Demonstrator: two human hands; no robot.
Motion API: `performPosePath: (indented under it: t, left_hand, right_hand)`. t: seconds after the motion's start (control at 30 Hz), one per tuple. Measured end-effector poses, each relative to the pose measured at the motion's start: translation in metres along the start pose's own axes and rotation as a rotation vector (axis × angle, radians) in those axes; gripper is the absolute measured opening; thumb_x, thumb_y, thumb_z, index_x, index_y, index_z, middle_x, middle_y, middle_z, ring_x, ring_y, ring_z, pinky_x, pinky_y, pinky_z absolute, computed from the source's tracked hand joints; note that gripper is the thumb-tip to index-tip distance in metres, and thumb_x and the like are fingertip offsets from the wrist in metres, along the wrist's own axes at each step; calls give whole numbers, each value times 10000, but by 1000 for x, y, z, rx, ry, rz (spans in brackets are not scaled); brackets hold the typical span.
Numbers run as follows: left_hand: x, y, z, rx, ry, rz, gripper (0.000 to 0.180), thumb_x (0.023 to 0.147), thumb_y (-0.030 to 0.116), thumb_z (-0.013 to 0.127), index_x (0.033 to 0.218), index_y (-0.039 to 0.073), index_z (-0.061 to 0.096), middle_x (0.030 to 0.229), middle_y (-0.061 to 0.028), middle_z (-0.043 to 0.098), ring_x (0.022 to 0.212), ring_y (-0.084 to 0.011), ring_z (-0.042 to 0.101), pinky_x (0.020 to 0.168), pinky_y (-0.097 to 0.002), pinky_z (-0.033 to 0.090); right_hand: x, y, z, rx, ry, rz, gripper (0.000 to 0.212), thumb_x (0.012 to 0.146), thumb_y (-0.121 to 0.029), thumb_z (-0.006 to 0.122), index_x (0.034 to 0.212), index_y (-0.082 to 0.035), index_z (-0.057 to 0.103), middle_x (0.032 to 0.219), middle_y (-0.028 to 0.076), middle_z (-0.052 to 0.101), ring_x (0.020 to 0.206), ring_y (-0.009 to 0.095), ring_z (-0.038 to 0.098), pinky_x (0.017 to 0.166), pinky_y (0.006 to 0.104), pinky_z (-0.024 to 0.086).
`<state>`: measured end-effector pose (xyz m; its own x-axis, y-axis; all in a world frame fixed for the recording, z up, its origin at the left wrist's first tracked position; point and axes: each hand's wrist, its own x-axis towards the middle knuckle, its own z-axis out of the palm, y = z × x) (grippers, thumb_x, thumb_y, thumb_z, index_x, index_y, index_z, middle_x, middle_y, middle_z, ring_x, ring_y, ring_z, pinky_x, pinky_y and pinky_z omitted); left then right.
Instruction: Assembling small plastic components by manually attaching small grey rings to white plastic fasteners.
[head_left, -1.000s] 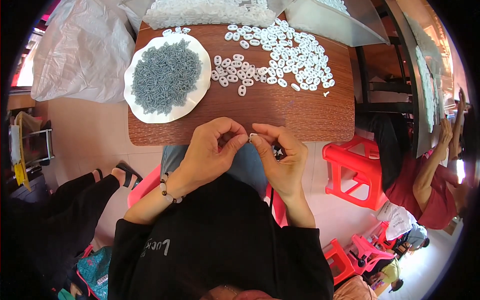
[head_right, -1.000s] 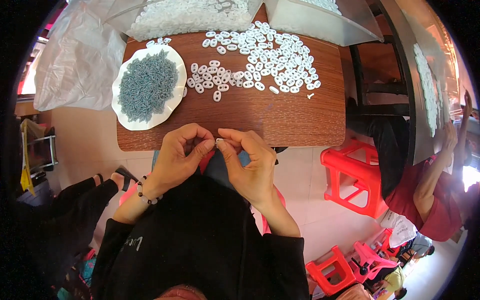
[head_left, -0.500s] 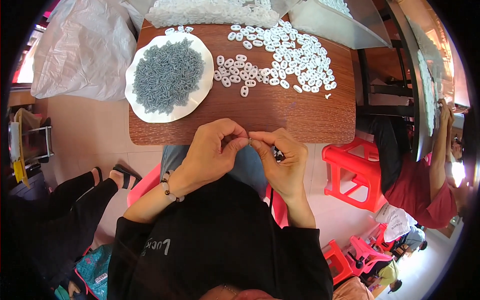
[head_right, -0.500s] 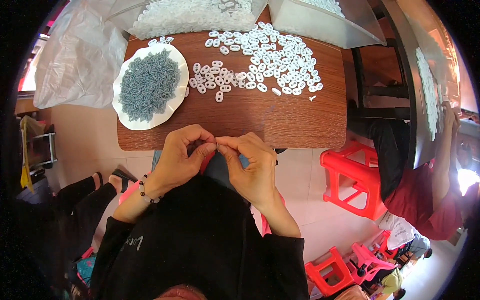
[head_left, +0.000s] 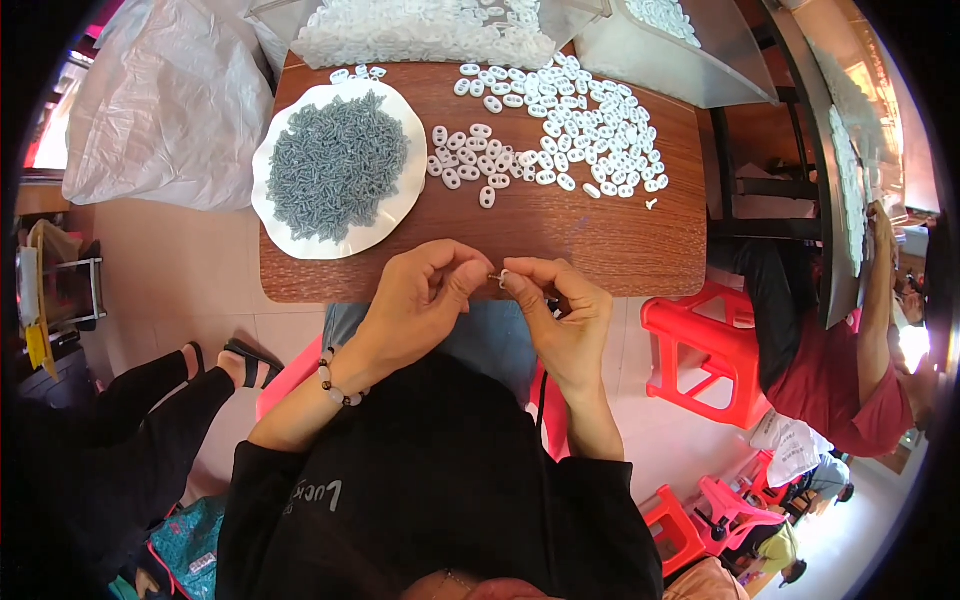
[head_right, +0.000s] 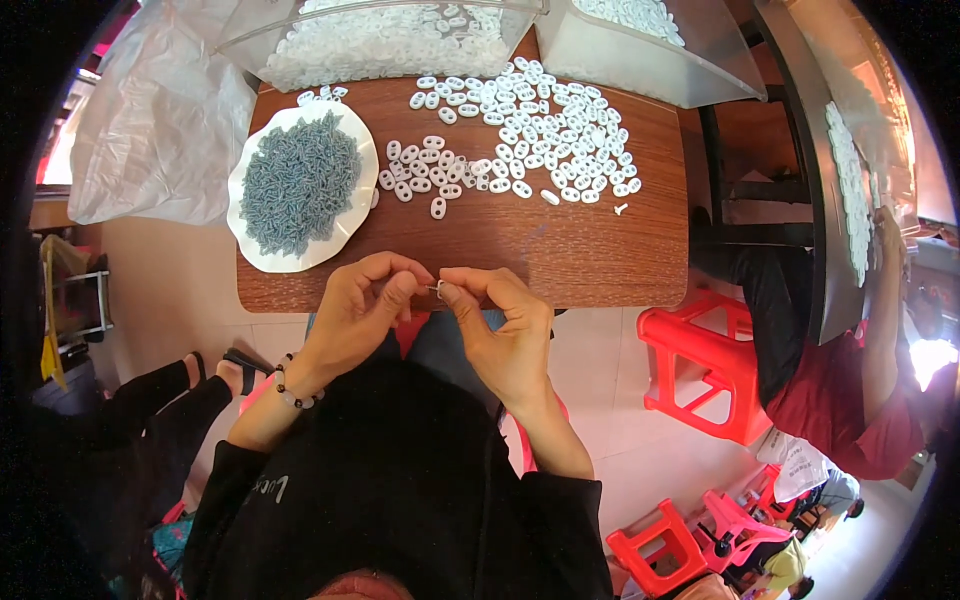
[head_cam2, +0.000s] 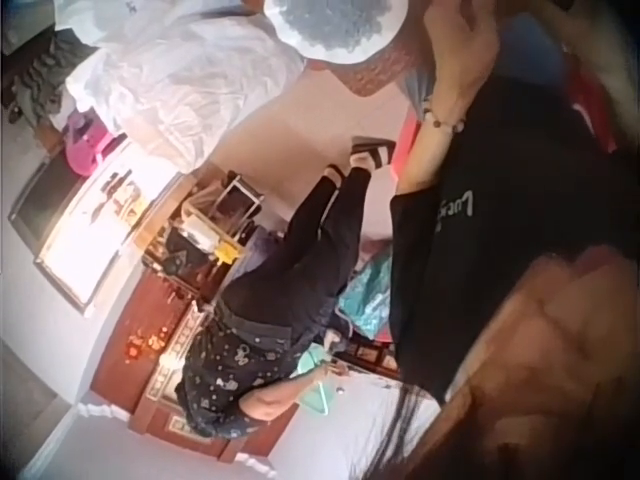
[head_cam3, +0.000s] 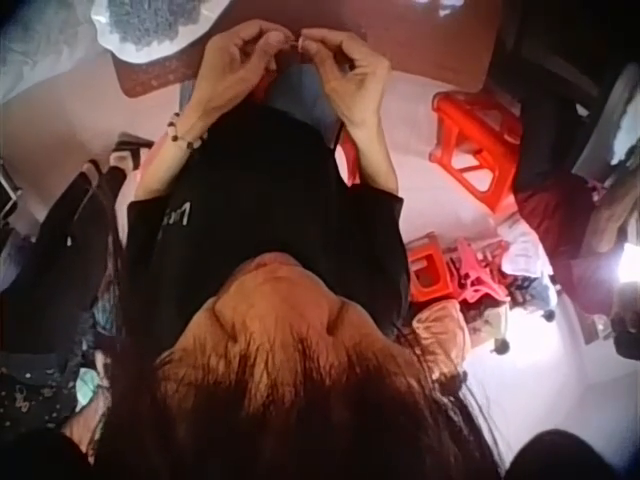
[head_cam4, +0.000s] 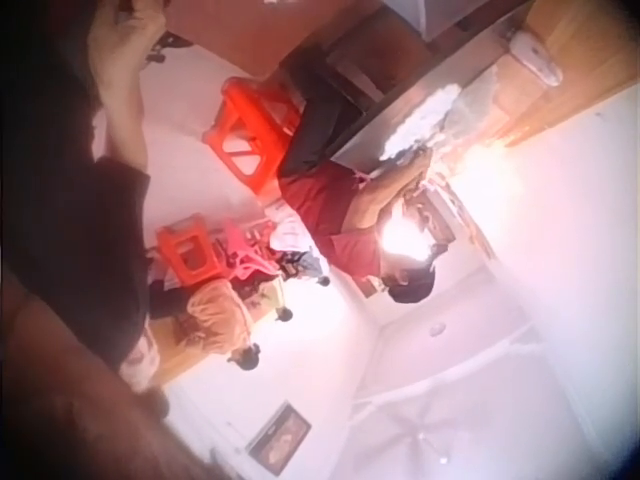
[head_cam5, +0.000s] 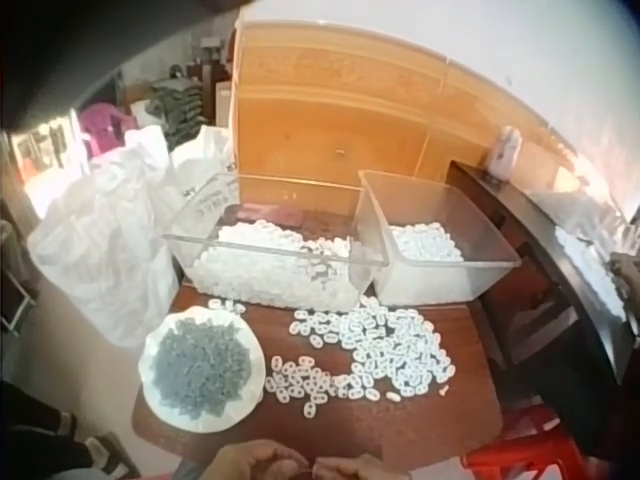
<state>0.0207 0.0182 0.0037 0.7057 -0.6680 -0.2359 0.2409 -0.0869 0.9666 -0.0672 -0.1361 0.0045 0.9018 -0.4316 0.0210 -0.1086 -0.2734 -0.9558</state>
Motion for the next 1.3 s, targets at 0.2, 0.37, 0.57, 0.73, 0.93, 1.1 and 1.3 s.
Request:
performPosePath:
  t: [0.2,0.37,0.57,0.73,0.93,1.1,1.3]
  left_hand:
    - [2,2,-8,-161,130,-62,122,952,77,552,1022,-9,603,884,-26,627,671,-34,504,591,-181,402]
    - [18,9,-14,575,305,301,136,852,13,605,986,-8,596,833,-49,584,648,-96,553,558,-219,431]
    - [55,-3,-7,843,221,417,197,813,95,661,947,-6,558,910,-168,545,789,-336,587,680,-416,484]
    - [71,-18,2,993,253,455,233,812,135,684,955,-2,562,892,-165,541,798,-354,569,684,-427,472]
    - [69,-20,1,812,218,300,238,853,139,676,1023,-7,596,915,-139,620,776,-271,617,667,-348,498]
    - [49,-11,-3,-22,59,-121,252,932,170,616,1100,-17,602,977,-110,666,789,-128,638,695,-238,528]
    - [20,1,-4,-539,-23,-257,229,953,177,592,1090,-6,601,948,-69,656,769,-90,627,685,-218,531]
  right_hand:
    - [4,-2,2,57,15,75,176,844,-20,708,1016,6,690,834,20,691,743,39,604,650,172,464]
    - [6,-5,-1,87,48,88,192,844,-29,710,1031,8,684,824,21,693,729,35,599,636,171,458]
    - [3,-5,-12,97,122,131,173,839,-37,717,1003,10,691,762,-2,665,696,20,557,616,164,414]
    - [-2,2,-19,115,151,159,155,839,-28,710,988,14,693,742,-16,645,689,27,542,635,178,413]
    - [-2,3,-22,194,191,173,147,848,-33,706,984,18,684,752,-8,646,685,31,543,632,171,408]
    - [-2,3,-24,285,126,192,119,868,-41,687,967,20,664,791,22,667,708,43,572,644,175,432]
    - [-3,2,-21,450,36,229,110,897,-67,655,964,15,625,868,79,687,768,82,614,672,201,479]
